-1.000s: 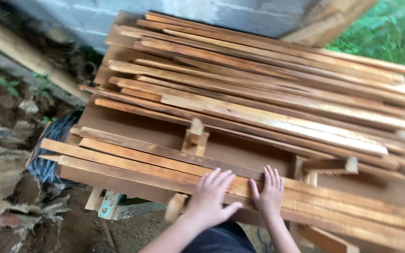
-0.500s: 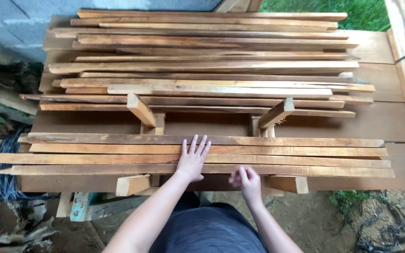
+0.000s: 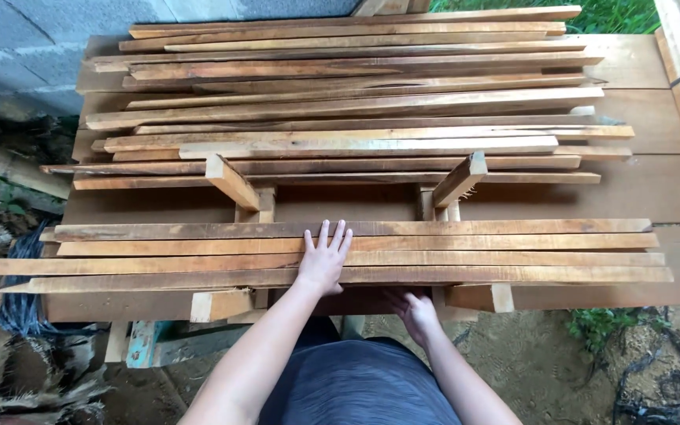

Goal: The person stacks thin wooden planks on a wooden workbench, aligning them by hand. Then, the person uses a black strap to tie the stack of planks together.

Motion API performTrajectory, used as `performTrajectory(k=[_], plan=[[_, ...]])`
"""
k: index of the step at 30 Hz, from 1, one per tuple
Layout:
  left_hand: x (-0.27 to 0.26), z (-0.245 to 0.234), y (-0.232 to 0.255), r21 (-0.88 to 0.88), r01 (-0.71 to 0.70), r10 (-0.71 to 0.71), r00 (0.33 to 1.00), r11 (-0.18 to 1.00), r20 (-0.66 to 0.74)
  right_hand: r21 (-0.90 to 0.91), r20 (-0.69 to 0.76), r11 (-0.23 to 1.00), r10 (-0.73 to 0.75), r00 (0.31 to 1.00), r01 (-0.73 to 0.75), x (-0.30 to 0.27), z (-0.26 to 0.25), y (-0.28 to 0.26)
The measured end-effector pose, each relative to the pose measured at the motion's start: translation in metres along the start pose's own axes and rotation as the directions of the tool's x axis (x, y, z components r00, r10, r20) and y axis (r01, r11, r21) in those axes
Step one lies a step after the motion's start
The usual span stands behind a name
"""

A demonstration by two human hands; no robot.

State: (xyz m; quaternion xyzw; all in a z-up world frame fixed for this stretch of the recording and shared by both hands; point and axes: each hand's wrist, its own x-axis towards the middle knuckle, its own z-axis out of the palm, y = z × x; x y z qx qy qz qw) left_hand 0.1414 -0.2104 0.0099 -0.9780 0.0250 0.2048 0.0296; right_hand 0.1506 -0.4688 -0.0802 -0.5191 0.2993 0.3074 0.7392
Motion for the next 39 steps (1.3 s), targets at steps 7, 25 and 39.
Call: performTrajectory(k=[7, 25, 39], plan=[[0.004, -0.003, -0.001, -0.030, -0.006, 0.007, 1.000, 1.000, 0.026, 0.063, 0.005, 0.998, -0.002, 1.000, 0.002, 0.028, -0.023, 0.019], [0.004, -0.002, -0.002, -0.050, 0.007, -0.005, 0.999, 0.999, 0.042, -0.013, 0.021, 0.999, 0.042, 0.999, -0.042, 0.033, 0.006, 0.043], [0.006, 0.002, 0.000, -0.053, 0.021, -0.019, 0.999, 0.998, 0.033, -0.133, 0.117, 0.987, 0.111, 0.987, -0.095, 0.025, 0.045, 0.057]])
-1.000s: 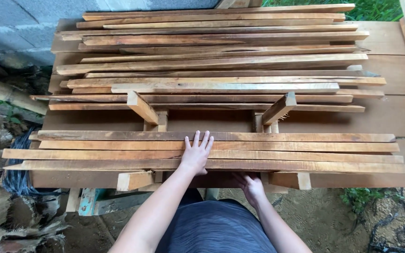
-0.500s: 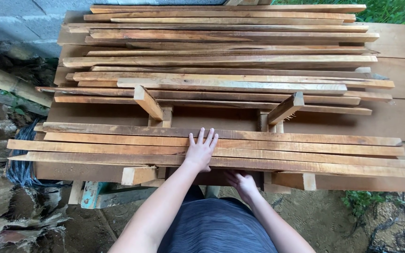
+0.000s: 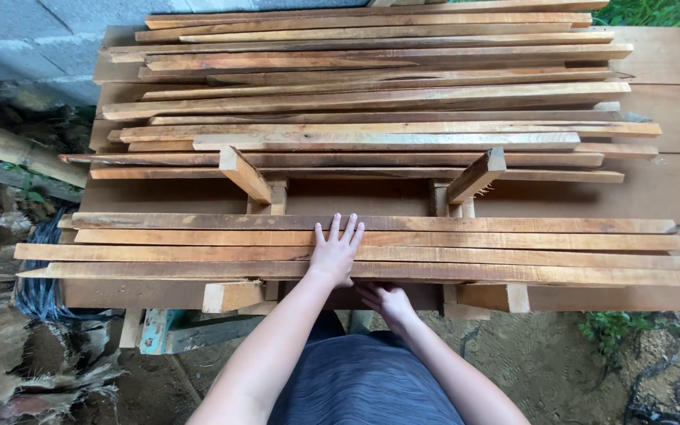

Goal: The person stacks thin wooden planks on a wooden workbench, aligning them by hand. Then, the person uses a black strap to tie the stack of planks together.

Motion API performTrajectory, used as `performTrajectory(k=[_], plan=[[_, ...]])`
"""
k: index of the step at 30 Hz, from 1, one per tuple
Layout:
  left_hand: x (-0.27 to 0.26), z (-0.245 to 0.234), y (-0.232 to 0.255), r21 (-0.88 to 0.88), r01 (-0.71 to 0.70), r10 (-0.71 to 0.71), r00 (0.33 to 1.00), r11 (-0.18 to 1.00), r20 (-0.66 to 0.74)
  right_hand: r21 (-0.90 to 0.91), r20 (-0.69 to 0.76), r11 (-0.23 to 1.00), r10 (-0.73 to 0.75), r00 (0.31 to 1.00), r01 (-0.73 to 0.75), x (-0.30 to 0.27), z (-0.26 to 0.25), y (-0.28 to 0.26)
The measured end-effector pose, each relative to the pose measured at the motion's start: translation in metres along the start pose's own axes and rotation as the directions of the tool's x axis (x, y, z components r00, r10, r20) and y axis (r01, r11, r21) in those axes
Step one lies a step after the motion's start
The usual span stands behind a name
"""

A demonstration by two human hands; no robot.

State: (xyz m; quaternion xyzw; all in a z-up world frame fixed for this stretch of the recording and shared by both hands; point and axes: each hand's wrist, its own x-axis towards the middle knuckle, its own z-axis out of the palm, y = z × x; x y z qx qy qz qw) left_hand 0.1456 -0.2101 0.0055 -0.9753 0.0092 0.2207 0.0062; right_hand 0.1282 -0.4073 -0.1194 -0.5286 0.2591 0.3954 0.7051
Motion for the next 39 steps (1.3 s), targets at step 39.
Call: performTrajectory(k=[39], plan=[[-0.003, 0.009, 0.001, 0.007, 0.031, -0.031, 0.999, 0.999, 0.007, 0.086, 0.190, 0.973, 0.194, 0.963, -0.213, -0.078, 0.053, -0.065]])
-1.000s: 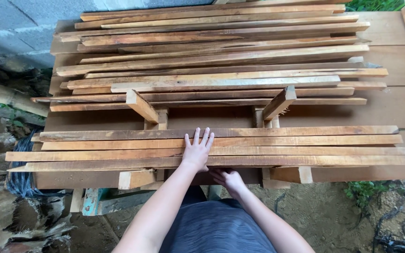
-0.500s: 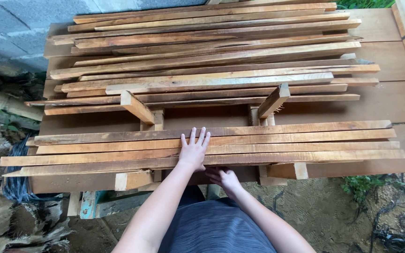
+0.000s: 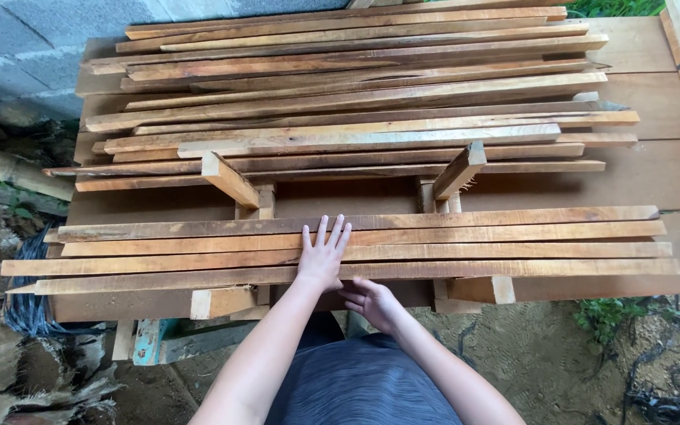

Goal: The person stacks thin wooden planks on a wooden workbench, aligning them by hand. Then, the person uses a black strap to tie the stack of planks together.

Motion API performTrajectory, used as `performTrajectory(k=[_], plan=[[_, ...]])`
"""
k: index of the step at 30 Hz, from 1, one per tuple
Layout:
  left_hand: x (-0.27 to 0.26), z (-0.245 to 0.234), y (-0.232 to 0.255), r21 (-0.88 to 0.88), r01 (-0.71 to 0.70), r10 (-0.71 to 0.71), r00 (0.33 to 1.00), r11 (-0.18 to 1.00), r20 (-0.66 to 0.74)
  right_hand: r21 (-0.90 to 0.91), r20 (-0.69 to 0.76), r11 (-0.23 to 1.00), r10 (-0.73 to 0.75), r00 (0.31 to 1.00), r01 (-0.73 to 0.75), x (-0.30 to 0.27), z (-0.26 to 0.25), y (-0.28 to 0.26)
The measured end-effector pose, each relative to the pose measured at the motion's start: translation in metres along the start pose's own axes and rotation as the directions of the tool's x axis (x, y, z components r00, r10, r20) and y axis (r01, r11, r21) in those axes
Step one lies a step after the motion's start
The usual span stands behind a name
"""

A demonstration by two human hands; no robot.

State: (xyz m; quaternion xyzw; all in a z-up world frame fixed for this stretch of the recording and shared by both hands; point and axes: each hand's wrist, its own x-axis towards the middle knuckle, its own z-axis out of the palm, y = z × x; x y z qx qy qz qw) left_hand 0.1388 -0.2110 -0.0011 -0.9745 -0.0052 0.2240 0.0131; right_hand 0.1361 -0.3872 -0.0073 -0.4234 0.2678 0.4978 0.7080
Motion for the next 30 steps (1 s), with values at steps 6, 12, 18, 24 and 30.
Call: performTrajectory(k=[6, 12, 18, 24, 30], plan=[[-0.013, 0.011, 0.000, 0.036, -0.028, 0.030, 0.998, 0.999, -0.062, -0.038, -0.155, 0.998, -0.047, 0.987, 0.041, -0.034, 0.031, -0.036], [-0.014, 0.029, -0.006, 0.055, -0.103, 0.111, 0.978, 0.993, -0.174, -0.325, -0.193, 0.942, 0.019, 0.981, -0.082, -0.029, 0.016, -0.046], [-0.008, 0.059, -0.009, 0.103, -0.173, 0.200, 0.790, 0.980, -0.580, -0.850, 0.277, 0.264, -0.510, 0.814, 0.455, -0.025, 0.033, -0.078], [-0.006, 0.086, -0.005, 0.072, -0.248, 0.255, 0.871, 0.966, -0.420, -0.886, 0.420, -0.422, -0.549, 0.723, 0.194, 0.077, 0.060, -0.119], [-0.008, 0.079, -0.003, 0.083, -0.252, 0.257, 0.812, 0.964, -0.524, -0.902, -0.036, -0.431, 0.003, 0.999, -0.032, 0.112, 0.101, -0.159]])
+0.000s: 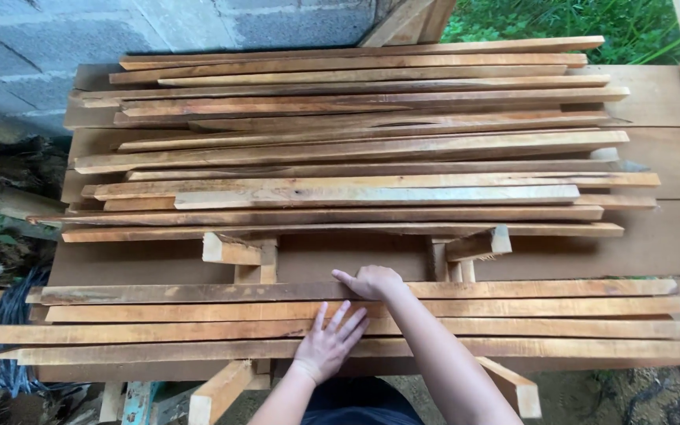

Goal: The person stacks thin wooden planks on a wooden workbench, aligning them by hand. Then, the person uses a black strap to tie the stack of planks together.

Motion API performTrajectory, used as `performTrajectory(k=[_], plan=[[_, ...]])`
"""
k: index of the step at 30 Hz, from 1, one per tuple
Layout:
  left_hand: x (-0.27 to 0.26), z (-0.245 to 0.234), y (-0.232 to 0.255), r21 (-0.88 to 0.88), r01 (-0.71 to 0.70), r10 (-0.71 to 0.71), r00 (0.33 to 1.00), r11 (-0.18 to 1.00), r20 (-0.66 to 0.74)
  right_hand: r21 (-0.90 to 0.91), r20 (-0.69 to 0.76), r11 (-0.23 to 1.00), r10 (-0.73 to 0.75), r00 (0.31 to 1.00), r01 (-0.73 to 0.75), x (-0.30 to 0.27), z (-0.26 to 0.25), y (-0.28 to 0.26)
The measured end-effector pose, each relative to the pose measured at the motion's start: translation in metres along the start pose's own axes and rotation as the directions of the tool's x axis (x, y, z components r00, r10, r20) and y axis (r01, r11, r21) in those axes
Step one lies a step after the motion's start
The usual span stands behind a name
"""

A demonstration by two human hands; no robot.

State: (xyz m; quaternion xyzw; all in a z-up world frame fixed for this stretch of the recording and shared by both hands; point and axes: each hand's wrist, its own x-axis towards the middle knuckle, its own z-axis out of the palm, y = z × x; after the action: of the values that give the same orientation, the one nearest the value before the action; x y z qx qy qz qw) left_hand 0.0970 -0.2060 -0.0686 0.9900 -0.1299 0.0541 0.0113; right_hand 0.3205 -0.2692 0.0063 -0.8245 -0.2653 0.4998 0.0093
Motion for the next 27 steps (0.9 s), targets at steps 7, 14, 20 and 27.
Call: performTrajectory(k=[7, 14, 20, 27], plan=[[0.005, -0.022, -0.005, 0.000, 0.001, -0.001, 1.000, 1.000, -0.012, 0.173, 0.277, 0.970, 0.120, 0.953, -0.172, 0.015, -0.007, -0.009], [0.008, -0.018, -0.006, -0.040, 0.047, -0.047, 0.999, 0.998, 0.005, 0.103, 0.268, 0.980, 0.140, 0.953, -0.173, 0.013, -0.010, -0.014], [0.008, -0.024, -0.003, -0.048, 0.027, -0.027, 1.000, 0.998, 0.011, 0.119, 0.247, 0.976, 0.150, 0.957, -0.184, 0.011, -0.006, -0.011], [0.006, -0.022, -0.003, -0.034, 0.048, -0.048, 0.999, 0.998, 0.002, 0.156, 0.279, 0.972, 0.128, 0.952, -0.177, 0.020, -0.002, -0.008]])
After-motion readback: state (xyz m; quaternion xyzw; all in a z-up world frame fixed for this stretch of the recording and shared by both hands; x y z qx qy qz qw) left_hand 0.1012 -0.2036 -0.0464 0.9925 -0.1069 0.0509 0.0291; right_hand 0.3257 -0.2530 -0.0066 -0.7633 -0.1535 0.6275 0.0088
